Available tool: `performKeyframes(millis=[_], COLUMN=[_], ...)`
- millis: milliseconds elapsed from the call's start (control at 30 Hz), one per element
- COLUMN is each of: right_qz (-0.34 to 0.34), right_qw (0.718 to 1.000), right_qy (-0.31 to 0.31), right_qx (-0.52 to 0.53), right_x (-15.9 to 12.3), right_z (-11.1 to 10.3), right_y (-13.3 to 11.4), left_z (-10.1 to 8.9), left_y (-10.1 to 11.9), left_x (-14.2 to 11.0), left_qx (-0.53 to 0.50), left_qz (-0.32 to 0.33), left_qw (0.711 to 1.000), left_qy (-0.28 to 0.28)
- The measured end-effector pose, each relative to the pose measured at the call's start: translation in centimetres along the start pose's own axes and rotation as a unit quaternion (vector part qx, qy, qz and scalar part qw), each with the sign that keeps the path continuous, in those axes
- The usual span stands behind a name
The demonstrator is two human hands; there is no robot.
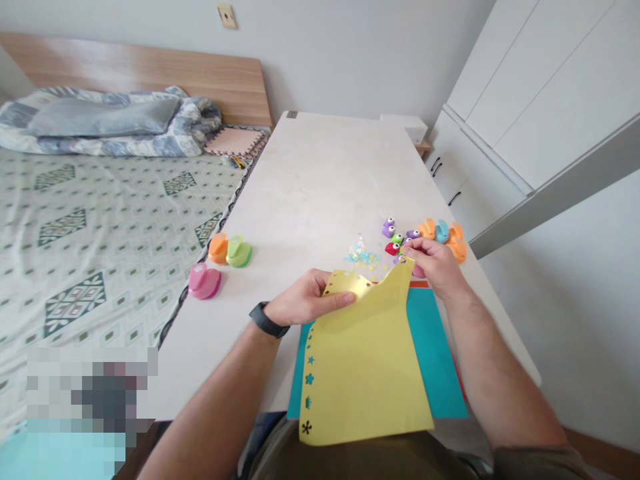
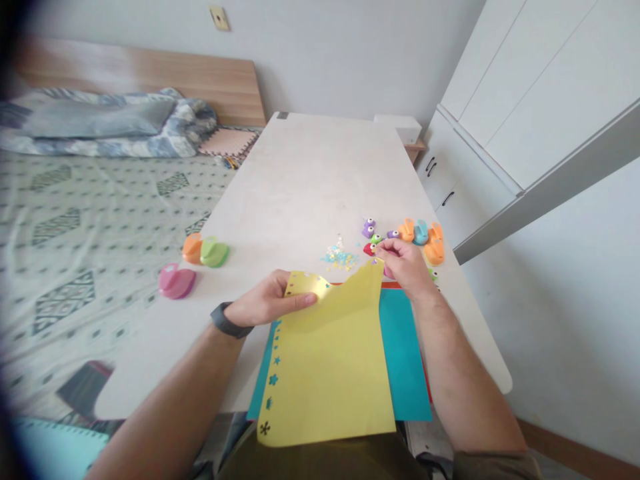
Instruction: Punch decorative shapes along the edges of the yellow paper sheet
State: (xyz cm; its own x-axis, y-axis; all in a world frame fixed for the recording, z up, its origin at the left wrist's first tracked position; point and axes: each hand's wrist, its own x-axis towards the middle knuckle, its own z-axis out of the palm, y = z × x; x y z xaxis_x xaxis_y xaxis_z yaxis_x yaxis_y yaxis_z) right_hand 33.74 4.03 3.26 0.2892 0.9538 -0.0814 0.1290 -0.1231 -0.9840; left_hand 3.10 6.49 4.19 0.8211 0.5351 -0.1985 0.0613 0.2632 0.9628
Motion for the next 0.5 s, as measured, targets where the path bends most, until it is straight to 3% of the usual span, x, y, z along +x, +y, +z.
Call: performKeyframes(millis=[133,500], right_qz=[0.030,0.098], right_qw=[0.999,0.992], right_qy=[-0.035,-0.078], right_qx=[0.000,0.015], right_x=[0.4,1.6], right_z=[0.7,1.2], right_y=[0.1,-0.5], left_z=[0.0,0.1], left_y=[0.0,0.4], left_x=[-0.1,-0.4], left_qx=[-0.007,-0.009], left_qz=[-0.014,-0.001], left_qw=[0.999,0.999], left_qy=[-0.029,-0.037])
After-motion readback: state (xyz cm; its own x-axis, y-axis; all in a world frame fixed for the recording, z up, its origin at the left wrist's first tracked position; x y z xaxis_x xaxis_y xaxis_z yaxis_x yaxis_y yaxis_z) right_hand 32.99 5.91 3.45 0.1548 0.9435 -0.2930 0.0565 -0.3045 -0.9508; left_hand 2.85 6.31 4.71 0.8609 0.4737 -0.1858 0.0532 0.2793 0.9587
